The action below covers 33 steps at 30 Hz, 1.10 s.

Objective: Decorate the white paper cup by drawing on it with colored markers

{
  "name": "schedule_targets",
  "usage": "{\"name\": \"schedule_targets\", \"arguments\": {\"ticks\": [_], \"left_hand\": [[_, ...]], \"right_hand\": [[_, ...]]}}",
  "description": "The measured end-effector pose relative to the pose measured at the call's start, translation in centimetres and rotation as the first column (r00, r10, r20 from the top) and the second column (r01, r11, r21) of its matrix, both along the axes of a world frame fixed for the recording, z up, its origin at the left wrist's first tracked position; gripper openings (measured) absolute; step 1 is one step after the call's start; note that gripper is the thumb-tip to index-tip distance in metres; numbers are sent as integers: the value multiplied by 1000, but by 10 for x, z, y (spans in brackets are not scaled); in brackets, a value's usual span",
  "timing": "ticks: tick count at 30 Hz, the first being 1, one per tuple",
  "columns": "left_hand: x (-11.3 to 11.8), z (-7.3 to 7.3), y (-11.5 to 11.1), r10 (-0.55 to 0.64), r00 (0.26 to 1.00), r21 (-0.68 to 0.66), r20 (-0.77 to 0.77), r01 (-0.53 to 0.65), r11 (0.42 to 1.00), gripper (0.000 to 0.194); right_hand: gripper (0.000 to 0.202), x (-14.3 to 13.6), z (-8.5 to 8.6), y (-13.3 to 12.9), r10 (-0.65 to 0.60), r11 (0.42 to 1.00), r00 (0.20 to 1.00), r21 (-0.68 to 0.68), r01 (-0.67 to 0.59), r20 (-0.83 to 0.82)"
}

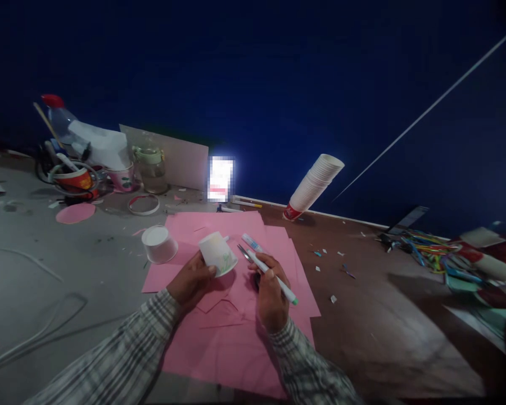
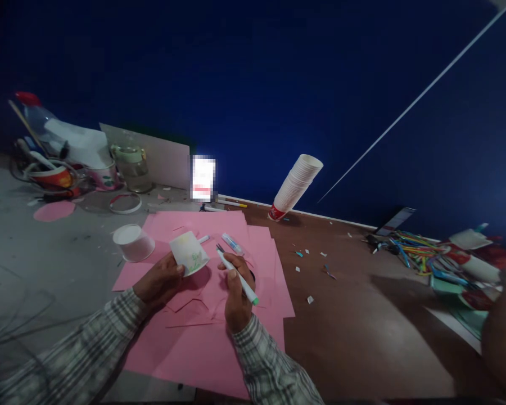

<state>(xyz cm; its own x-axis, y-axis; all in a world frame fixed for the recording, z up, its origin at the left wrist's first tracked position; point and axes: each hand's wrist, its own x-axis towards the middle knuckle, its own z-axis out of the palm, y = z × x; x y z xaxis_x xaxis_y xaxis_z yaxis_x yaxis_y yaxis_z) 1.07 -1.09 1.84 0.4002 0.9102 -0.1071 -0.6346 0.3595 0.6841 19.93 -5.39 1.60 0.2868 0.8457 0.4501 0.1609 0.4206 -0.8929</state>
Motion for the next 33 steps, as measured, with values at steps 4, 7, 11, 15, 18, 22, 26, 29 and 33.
{"name": "schedule_targets", "arguments": {"ticks": [4, 7, 11, 15, 18, 22, 26, 29, 33], "left_hand": [[-2, 2, -1, -31, 1000, -34, -2, 31, 999, 78], [-3, 4, -2, -47, 999, -45, 27, 48, 998, 76], [-4, 5, -3, -81, 994, -33, 67, 84, 996, 72], [-6, 1, -2, -126, 989, -2, 74, 126, 992, 70], [-8, -6, 1, -192, 979, 20, 71, 192, 981, 67], [-10, -12, 4, -261, 961, 39, 91, 259, 965, 60], [-8, -9, 2, -225, 969, 20, 100, 224, 974, 56], [-6, -2, -1, -143, 986, 6, 81, 143, 990, 55], [-2, 0, -2, -113, 992, 33, 57, 111, 993, 58]], "right_hand": [[47, 0, -5, 7, -41, 998, 994, -46, 37, -104], [42, -2, -2, 10, -57, 997, 997, -50, 55, -45], [29, -3, 2, 12, -64, 996, 984, 66, 53, 165], [41, -3, 2, 14, 9, 986, 940, 156, -66, 341], [43, -5, 2, 14, 23, 976, 913, 190, -109, 406], [39, -8, 2, 15, -1, 968, 914, 229, -101, 407], [32, -9, 1, 14, -11, 973, 924, 218, -79, 382], [28, -7, 2, 11, 15, 979, 946, 186, -79, 325], [32, -1, 4, 8, 77, 991, 993, 100, -86, 89]]}}
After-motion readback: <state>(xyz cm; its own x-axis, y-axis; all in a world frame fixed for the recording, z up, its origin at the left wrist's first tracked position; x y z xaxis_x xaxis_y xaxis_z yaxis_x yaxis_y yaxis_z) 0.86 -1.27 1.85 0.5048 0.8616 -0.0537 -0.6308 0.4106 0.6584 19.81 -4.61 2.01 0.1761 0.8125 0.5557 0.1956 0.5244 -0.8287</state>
